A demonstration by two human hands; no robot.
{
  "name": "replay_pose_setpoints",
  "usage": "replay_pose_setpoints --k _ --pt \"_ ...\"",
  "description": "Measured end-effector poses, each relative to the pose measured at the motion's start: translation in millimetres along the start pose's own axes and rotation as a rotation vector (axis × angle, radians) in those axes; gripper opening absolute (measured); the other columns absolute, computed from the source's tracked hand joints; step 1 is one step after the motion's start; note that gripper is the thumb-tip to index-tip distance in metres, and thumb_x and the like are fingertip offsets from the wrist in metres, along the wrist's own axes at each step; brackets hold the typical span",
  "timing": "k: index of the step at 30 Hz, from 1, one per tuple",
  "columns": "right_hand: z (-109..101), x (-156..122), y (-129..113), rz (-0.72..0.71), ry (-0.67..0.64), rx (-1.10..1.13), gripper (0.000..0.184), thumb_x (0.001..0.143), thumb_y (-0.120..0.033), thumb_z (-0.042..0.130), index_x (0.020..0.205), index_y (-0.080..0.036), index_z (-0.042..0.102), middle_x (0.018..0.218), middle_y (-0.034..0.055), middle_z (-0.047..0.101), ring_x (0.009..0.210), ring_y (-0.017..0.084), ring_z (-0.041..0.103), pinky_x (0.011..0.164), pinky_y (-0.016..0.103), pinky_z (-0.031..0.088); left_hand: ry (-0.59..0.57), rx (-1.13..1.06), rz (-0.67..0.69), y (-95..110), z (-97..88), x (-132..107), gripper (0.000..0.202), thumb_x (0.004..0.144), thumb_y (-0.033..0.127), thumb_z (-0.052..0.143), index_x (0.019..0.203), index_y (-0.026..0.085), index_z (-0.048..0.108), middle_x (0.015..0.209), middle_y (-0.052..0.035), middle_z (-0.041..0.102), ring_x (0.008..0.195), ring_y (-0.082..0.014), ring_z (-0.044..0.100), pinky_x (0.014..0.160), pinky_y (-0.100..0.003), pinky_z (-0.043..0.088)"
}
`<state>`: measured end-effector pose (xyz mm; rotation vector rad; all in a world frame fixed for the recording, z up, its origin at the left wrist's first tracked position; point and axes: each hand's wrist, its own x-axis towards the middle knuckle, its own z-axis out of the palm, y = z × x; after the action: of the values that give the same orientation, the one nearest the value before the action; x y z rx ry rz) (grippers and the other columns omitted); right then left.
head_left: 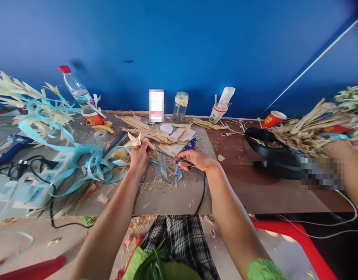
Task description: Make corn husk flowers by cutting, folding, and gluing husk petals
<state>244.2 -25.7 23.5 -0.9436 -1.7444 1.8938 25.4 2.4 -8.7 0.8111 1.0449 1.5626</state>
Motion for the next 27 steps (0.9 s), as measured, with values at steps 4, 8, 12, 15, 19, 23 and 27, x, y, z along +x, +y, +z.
replay_pose_setpoints --k 4,8,12,15,19,23,27 --pt "-0.6 1.0 1.2 0.007 0.000 0.003 0.035 0.070 -0.039 0.069 0.087 -0.009 0.063 0.053 -0.0047 0.053 0.048 0.007 0.043 0.052 0.023 0.030 0.004 -0.006 -0.007 0.1 0.3 -0.5 0.027 0.071 0.033 0.067 0.059 0.018 0.049 0.046 0.0048 0.046 0.039 -0.0049 0.038 0.046 -0.023 0.041" --pt "-1.1 1.0 1.7 0.010 0.005 0.005 0.037 0.069 -0.040 0.070 0.088 -0.009 0.063 0.053 -0.0048 0.053 0.048 0.007 0.043 0.052 0.023 0.030 -0.004 0.002 -0.001 -0.7 -0.3 0.4 0.027 0.072 0.033 0.066 0.058 0.017 0.049 0.047 0.0042 0.047 0.039 -0.0050 0.038 0.046 -0.023 0.041" --pt "-1.6 0.7 2.1 0.015 0.009 -0.009 0.038 0.069 -0.041 0.070 0.089 -0.009 0.063 0.052 -0.0047 0.053 0.048 0.007 0.042 0.052 0.023 0.030 -0.015 0.007 0.003 -0.6 -0.4 0.7 0.027 0.072 0.033 0.066 0.058 0.017 0.049 0.047 0.0041 0.046 0.039 -0.0052 0.039 0.046 -0.023 0.041" --pt "-1.4 0.7 2.0 0.018 0.012 -0.008 0.037 0.069 -0.040 0.070 0.088 -0.009 0.063 0.053 -0.0045 0.053 0.048 0.007 0.043 0.052 0.023 0.030 -0.012 0.012 -0.001 0.1 0.2 0.2 0.027 0.073 0.033 0.065 0.057 0.017 0.050 0.047 0.0041 0.046 0.038 -0.0050 0.038 0.046 -0.023 0.041" --pt "0.1 0.1 -0.4 0.016 0.015 -0.002 0.034 0.070 -0.039 0.070 0.087 -0.010 0.063 0.053 -0.0046 0.054 0.048 0.007 0.043 0.052 0.023 0.030 0.006 0.003 0.002 0.0 0.1 0.5 0.027 0.073 0.032 0.064 0.056 0.017 0.049 0.046 0.0040 0.046 0.038 -0.0053 0.038 0.046 -0.023 0.040" --pt "1.4 -0.3 -1.8 0.012 0.022 -0.006 0.033 0.070 -0.038 0.069 0.086 -0.010 0.063 0.053 -0.0047 0.053 0.048 0.007 0.043 0.052 0.023 0.030 0.020 0.026 0.009 -1.7 -1.3 1.8 0.027 0.073 0.033 0.065 0.057 0.018 0.049 0.046 0.0042 0.046 0.039 -0.0054 0.038 0.045 -0.022 0.039" --pt "2.0 0.5 -0.7 0.018 0.022 0.020 0.032 0.070 -0.037 0.069 0.085 -0.010 0.063 0.053 -0.0049 0.053 0.048 0.007 0.044 0.053 0.023 0.031 0.028 0.011 0.011 -1.3 -0.8 1.4 0.027 0.072 0.033 0.065 0.057 0.018 0.048 0.046 0.0047 0.045 0.039 -0.0051 0.038 0.044 -0.022 0.037"
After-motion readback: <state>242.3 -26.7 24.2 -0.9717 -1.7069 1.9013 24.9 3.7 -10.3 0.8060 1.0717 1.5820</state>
